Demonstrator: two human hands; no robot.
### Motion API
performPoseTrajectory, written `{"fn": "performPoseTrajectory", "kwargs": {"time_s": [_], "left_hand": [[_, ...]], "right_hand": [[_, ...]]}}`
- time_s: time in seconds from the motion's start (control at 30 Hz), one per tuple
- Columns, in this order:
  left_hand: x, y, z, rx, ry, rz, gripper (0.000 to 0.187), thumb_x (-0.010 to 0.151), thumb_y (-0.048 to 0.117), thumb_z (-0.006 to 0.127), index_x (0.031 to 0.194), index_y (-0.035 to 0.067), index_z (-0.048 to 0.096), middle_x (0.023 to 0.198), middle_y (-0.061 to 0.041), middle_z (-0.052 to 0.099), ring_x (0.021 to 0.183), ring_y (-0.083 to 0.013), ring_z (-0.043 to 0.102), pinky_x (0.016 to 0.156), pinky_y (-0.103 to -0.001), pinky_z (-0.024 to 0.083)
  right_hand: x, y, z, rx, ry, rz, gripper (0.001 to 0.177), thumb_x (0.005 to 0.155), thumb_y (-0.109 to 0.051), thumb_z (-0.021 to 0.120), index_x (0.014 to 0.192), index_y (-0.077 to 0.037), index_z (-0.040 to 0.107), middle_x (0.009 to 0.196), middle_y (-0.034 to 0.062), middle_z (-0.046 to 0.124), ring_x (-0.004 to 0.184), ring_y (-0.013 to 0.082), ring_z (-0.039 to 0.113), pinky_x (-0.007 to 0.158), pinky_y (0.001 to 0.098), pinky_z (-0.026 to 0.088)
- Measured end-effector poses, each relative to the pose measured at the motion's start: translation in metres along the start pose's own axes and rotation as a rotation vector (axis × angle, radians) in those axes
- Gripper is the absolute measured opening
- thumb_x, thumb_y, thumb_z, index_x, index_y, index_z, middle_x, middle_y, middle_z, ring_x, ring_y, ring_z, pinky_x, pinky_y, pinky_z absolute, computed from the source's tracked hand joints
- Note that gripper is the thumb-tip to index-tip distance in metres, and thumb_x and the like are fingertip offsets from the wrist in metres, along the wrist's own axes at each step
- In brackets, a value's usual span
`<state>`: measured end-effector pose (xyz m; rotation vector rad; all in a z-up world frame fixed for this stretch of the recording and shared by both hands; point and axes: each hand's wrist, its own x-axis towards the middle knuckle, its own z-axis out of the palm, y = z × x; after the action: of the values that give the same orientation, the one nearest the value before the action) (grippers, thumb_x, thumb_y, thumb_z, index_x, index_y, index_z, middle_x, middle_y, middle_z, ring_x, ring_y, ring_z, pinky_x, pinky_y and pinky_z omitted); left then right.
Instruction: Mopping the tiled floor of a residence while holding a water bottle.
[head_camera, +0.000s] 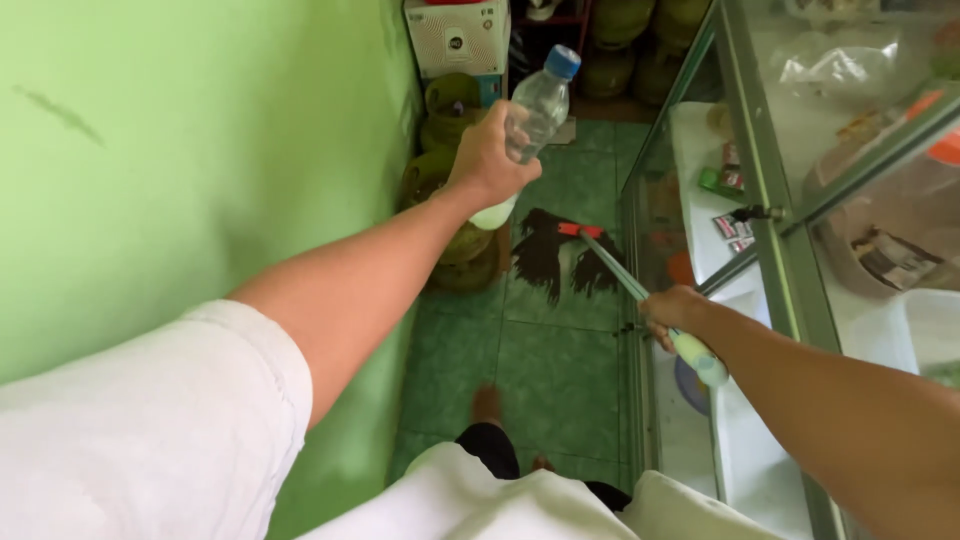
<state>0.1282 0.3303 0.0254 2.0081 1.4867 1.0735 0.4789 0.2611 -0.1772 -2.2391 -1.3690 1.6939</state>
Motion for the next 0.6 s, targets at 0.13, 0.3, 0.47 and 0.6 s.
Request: {"fn": "performPoseTrajectory", "kwargs": {"time_s": [0.13, 0.3, 0.47, 0.6], "left_hand": [[0.067, -0.035, 0.007, -0.002, 0.004, 0.045, 0.06, 0.074, 0.02, 0.085, 0.123, 0.011, 0.052, 0.102, -0.006, 0.072, 0.086, -0.02, 0.072, 0.082, -0.037, 0.06], [0.126, -0.075, 0.014, -0.06, -0.05, 0.085, 0.059, 0.082, 0.021, 0.083, 0.13, 0.013, 0.049, 0.112, -0.01, 0.066, 0.094, -0.0242, 0.072, 0.083, -0.042, 0.059], [0.191, -0.107, 0.015, -0.079, -0.084, 0.112, 0.057, 0.084, 0.02, 0.082, 0.129, 0.012, 0.049, 0.11, -0.01, 0.065, 0.093, -0.0237, 0.071, 0.081, -0.042, 0.059], [0.241, -0.139, 0.025, -0.022, -0.064, 0.116, 0.056, 0.088, 0.02, 0.082, 0.133, 0.013, 0.049, 0.111, -0.009, 0.064, 0.093, -0.0238, 0.067, 0.077, -0.042, 0.057]], "right_hand": [[0.035, -0.052, -0.027, 0.102, 0.066, 0.075, 0.044, 0.097, -0.029, 0.065, 0.068, 0.001, 0.055, 0.053, 0.0159, 0.053, 0.041, 0.0306, 0.055, 0.041, 0.0457, 0.047], [0.088, -0.098, -0.04, 0.08, 0.105, 0.102, 0.044, 0.099, -0.033, 0.063, 0.073, 0.001, 0.058, 0.057, 0.0137, 0.056, 0.047, 0.0287, 0.055, 0.047, 0.0466, 0.047], [0.149, -0.144, -0.062, 0.158, 0.014, 0.091, 0.036, 0.1, -0.028, 0.062, 0.08, 0.002, 0.061, 0.059, 0.0142, 0.058, 0.046, 0.0284, 0.057, 0.046, 0.0451, 0.05], [0.194, -0.175, -0.079, 0.136, -0.067, 0.074, 0.015, 0.097, -0.016, 0.061, 0.09, -0.003, 0.064, 0.06, 0.0175, 0.058, 0.046, 0.0296, 0.055, 0.045, 0.0485, 0.051]]}}
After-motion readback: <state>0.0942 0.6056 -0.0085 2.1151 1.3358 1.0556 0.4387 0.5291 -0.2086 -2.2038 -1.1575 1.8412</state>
